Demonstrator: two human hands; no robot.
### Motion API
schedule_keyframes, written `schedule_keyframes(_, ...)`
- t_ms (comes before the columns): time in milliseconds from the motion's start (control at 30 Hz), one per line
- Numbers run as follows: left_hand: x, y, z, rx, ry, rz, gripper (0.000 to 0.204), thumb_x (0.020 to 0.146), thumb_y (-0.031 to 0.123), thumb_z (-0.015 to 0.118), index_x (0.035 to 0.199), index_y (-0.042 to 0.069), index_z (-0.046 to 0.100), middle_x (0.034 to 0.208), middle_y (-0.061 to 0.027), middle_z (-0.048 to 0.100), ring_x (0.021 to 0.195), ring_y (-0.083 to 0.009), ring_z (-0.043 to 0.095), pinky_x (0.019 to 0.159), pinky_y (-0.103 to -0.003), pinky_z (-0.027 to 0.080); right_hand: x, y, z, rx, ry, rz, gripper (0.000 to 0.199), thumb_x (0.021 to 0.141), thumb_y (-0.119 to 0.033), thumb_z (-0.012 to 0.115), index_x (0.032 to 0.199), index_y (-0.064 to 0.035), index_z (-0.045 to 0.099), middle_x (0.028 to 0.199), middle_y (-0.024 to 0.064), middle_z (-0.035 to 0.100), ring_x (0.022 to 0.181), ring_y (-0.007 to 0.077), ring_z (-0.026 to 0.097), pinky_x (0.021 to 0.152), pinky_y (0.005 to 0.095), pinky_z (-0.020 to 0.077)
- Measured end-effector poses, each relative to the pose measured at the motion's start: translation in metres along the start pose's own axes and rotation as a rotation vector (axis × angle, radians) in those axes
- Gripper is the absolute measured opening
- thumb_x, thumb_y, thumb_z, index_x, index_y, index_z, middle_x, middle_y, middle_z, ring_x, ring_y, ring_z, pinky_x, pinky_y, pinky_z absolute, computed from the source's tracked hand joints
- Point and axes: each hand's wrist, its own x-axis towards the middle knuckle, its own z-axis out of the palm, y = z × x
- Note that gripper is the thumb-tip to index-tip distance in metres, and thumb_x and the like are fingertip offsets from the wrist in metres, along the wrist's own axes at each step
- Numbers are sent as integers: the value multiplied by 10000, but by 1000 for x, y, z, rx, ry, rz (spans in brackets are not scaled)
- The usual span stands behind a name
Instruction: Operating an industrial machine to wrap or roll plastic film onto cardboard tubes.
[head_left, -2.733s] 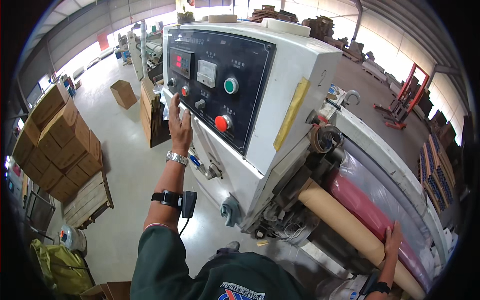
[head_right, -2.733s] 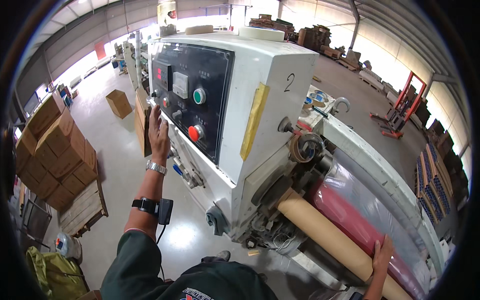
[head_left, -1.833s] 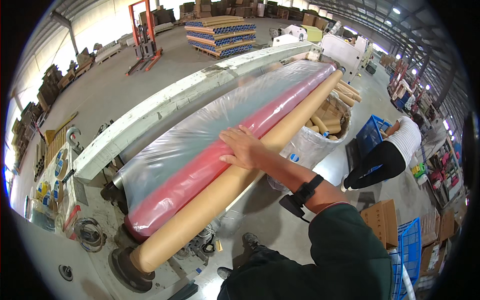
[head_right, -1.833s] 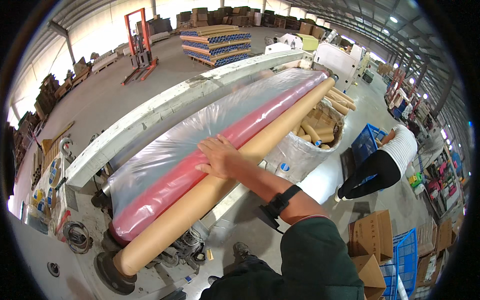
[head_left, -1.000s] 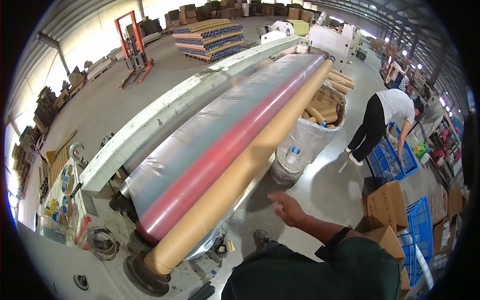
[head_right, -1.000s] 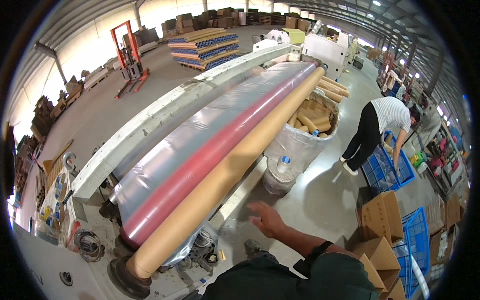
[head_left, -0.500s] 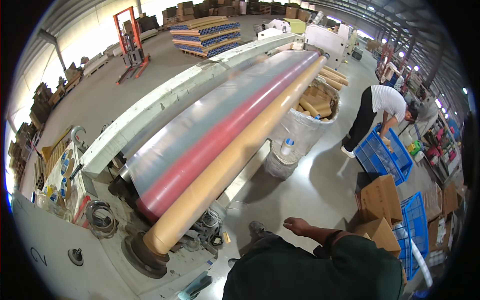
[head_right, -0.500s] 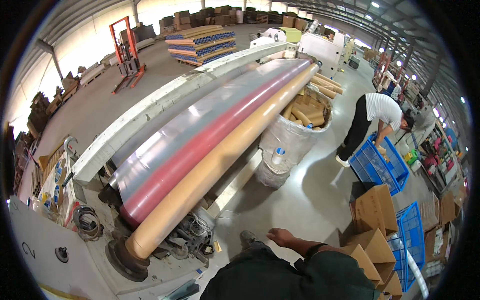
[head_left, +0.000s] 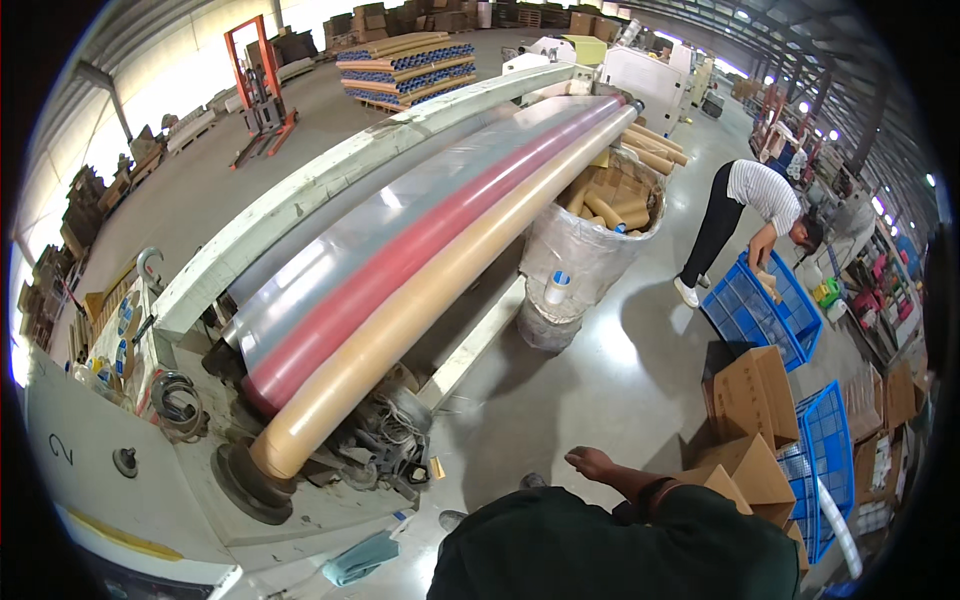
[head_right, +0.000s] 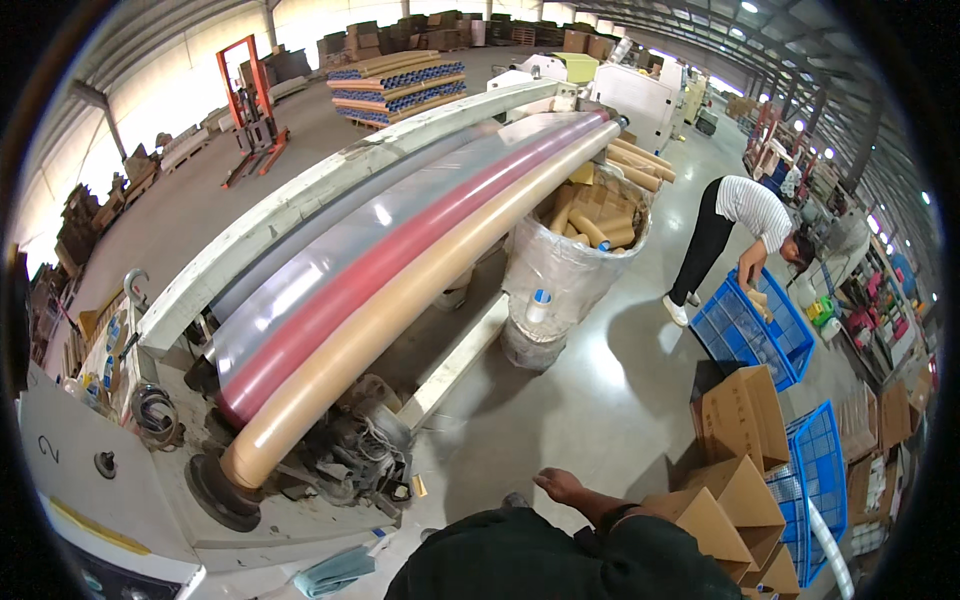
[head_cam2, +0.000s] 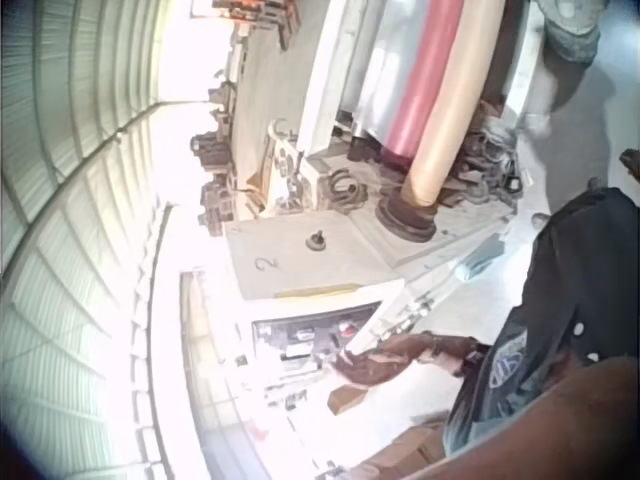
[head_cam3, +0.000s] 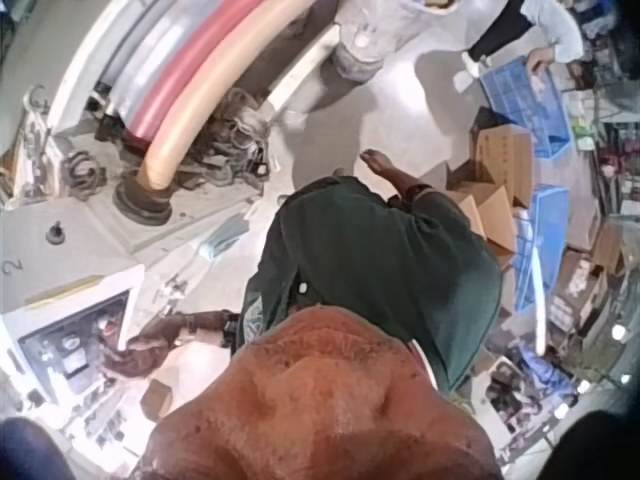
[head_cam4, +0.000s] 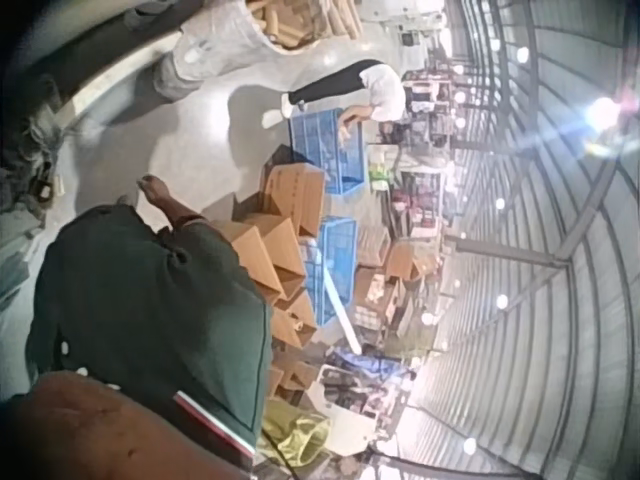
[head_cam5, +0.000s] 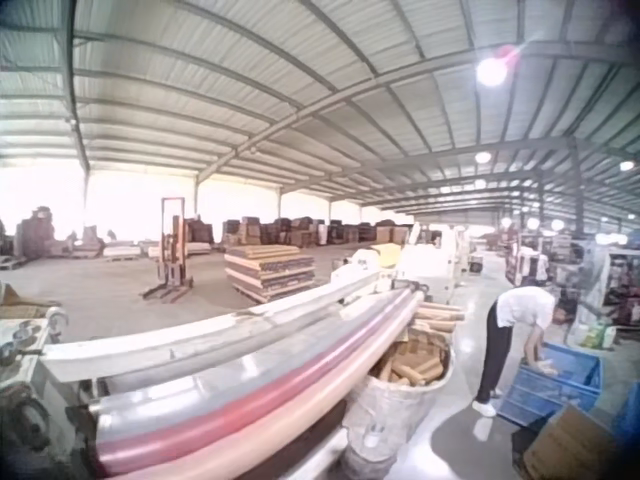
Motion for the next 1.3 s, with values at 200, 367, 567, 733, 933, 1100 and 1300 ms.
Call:
schedule_keyframes(200,-51,99,26,-461,-257,-344,457,906,179,481,1293,-60,432,1239,-215,533,1077,-274,552,956,-379,409,14,17,-39,234,-14,-13,513,923,-405,486,1195,25,545,1021,153,636,854,242,645,732,350,513)
schedule_keyframes(367,-115,179,95,-730,-940,-360,400,791,94,610,1176,3,544,1034,-164,608,858,-256,624,748,-347,502,-19,127,-46,561,108,351,494,901,-393,530,1198,1,507,1043,152,605,832,257,621,671,376,512)
schedule_keyframes(567,-288,158,69,-512,-1839,-529,511,798,253,693,1254,95,523,1056,-162,644,805,-267,663,729,-370,522,-72,214,-62,605,-51,570,478,892,-405,522,1131,9,531,963,163,605,791,258,622,625,367,506)
schedule_keyframes(733,-404,86,10,-349,-1903,-644,538,803,369,674,1243,93,534,1008,-152,672,866,-292,663,791,-381,512,-81,198,-63,697,106,591,446,892,-407,530,1098,-12,543,926,137,612,787,246,619,638,364,502)
schedule_keyframes(933,-442,46,-3,-160,-2006,-734,563,763,385,693,1205,62,561,984,-143,689,957,-292,649,856,-373,496,-30,76,-105,779,303,130,441,847,-423,609,1070,-44,572,945,111,630,805,227,629,724,370,511)
schedule_keyframes(1100,-462,24,17,-242,-1947,-658,525,731,314,716,1159,40,586,927,-150,696,910,-290,662,808,-371,518,-12,-137,-215,788,202,-532,477,908,-379,579,1145,34,562,1062,157,631,997,246,607,891,395,474)
schedule_keyframes(1300,-453,6,45,-249,-1949,-728,510,711,295,702,1134,32,596,959,-172,681,921,-318,647,836,-390,506,-160,-339,-312,677,148,-1282,433,821,-353,634,1090,-16,603,1080,202,619,847,295,640,785,432,505)
